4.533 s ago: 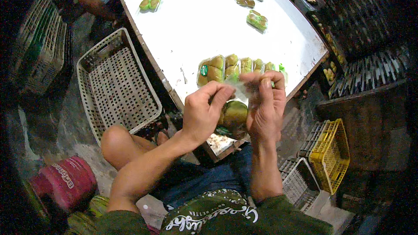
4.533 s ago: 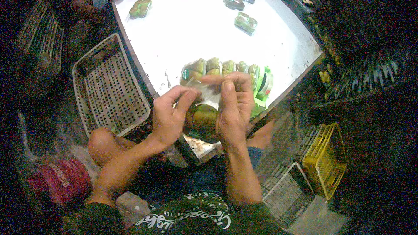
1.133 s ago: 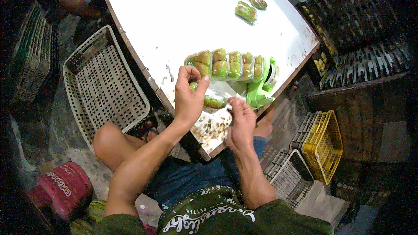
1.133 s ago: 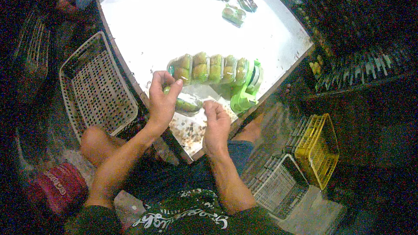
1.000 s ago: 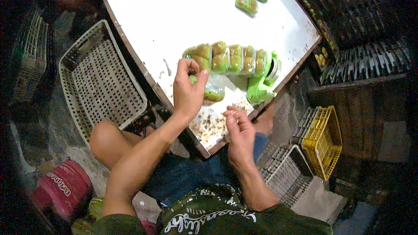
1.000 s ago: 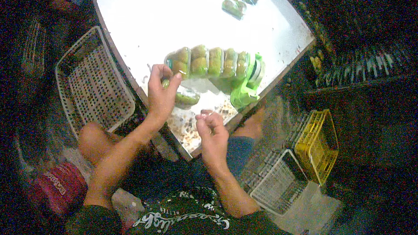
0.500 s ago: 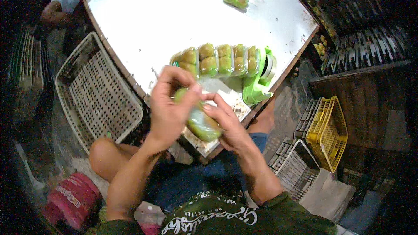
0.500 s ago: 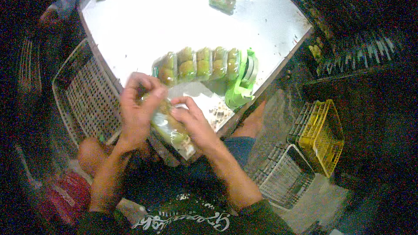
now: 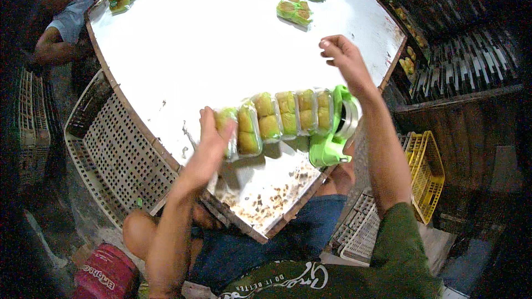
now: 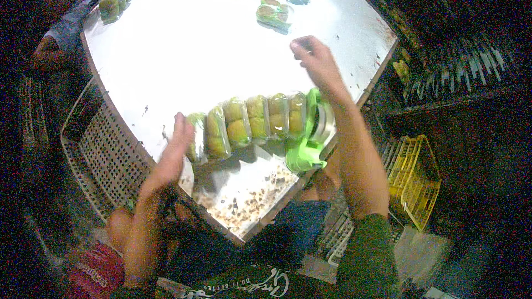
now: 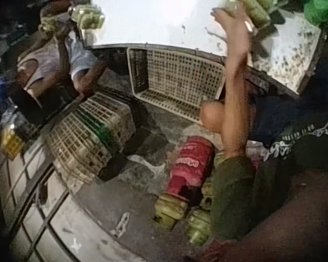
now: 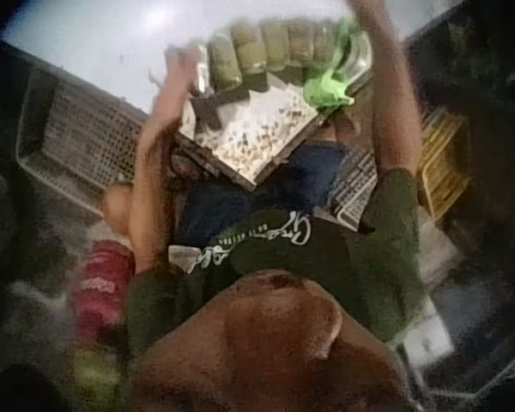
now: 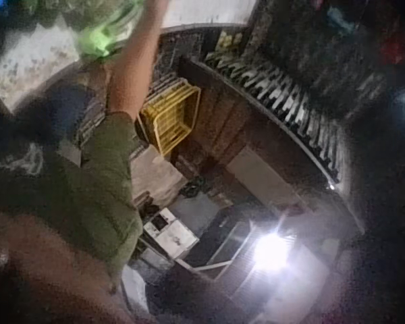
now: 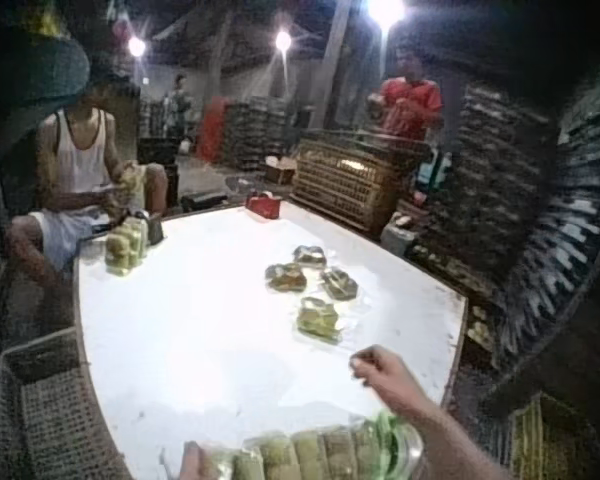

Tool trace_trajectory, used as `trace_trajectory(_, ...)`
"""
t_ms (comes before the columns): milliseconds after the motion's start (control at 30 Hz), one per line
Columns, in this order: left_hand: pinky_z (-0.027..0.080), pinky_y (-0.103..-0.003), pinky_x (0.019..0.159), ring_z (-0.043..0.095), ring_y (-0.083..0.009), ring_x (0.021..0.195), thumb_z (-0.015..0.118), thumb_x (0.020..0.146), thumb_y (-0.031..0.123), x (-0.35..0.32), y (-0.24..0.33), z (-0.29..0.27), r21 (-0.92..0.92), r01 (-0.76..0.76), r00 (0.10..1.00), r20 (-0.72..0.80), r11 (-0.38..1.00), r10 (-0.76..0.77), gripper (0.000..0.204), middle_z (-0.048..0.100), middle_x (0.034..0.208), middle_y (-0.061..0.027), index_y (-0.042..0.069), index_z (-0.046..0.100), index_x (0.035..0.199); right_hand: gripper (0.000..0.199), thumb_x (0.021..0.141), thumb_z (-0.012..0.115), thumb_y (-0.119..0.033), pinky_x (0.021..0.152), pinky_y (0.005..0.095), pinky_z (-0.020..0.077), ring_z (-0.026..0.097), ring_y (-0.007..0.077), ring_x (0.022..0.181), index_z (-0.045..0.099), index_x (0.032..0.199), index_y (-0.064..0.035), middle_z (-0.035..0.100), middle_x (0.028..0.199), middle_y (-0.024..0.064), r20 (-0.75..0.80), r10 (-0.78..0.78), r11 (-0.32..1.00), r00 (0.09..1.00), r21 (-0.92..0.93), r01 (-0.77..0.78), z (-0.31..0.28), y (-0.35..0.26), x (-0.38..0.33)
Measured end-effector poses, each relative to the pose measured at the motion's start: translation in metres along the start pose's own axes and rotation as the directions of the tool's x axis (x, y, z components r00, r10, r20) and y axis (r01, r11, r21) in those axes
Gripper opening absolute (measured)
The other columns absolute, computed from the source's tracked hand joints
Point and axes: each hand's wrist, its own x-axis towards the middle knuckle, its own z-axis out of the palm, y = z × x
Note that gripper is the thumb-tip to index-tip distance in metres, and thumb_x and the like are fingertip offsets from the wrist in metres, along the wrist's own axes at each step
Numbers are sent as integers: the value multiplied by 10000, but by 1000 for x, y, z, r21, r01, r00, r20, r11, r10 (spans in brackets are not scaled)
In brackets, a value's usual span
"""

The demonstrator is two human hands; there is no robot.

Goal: The person sits on the floor and repeatedly places green mangoes into clear plastic bags using a handheld sealing device. The sealed packages are then placed into a white basket. Another person is visible across the table performing a similar task.

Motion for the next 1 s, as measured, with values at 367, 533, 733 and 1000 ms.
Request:
trace_trajectory(367, -20, -422, 1191, -99, -376, 1485, 463, 949, 591, -13, 13, -6, -91, 55, 954, -289, 994, -79, 989, -44, 1587, -297, -99, 26, 1507, 468, 933, 584, -470, 1072, 443, 351, 469, 274, 1292, 683, 1198, -96, 584, 1313, 176, 93, -115, 992, 989, -40, 120, 25, 18, 137)
trace_trajectory(533, 37, -545, 1174, 57, -420, 1471, 737, 819, 351, -25, 30, -24, 666, -67, 694, -504, 743, 515, 994, 85, 1575, -304, -54, 151, 1513, 255, 932, 632, -236, 1009, 423, 407, 581, 241, 1129, 698, 1038, -14, 709, 1025, 107, 324, -457, 718, 828, -415, 558, 125, -147, -22)
trace_trajectory(733, 449, -362, 923, 594, -255, 1047, 729, 865, 228, -64, 57, -45, -17, -393, 847, -396, 919, 355, 455, 629, 1112, -169, -29, 564, 1202, 642, 952, 596, -161, 1123, 410, 303, 448, 316, 1308, 263, 1476, 4, 374, 1461, 236, -152, -711, 702, 687, -202, 683, 153, -150, -160)
trace_trajectory(1000, 494, -310, 773, 599, -152, 829, 524, 1017, 357, -99, 52, -6, 56, -514, 702, -546, 856, 458, 386, 659, 899, -63, -8, 630, 1086, 269, 1005, 530, -199, 890, 328, 469, 557, 181, 1009, 502, 1190, -7, 576, 1077, 87, -45, -179, 843, 983, 508, 177, 131, -116, -233)
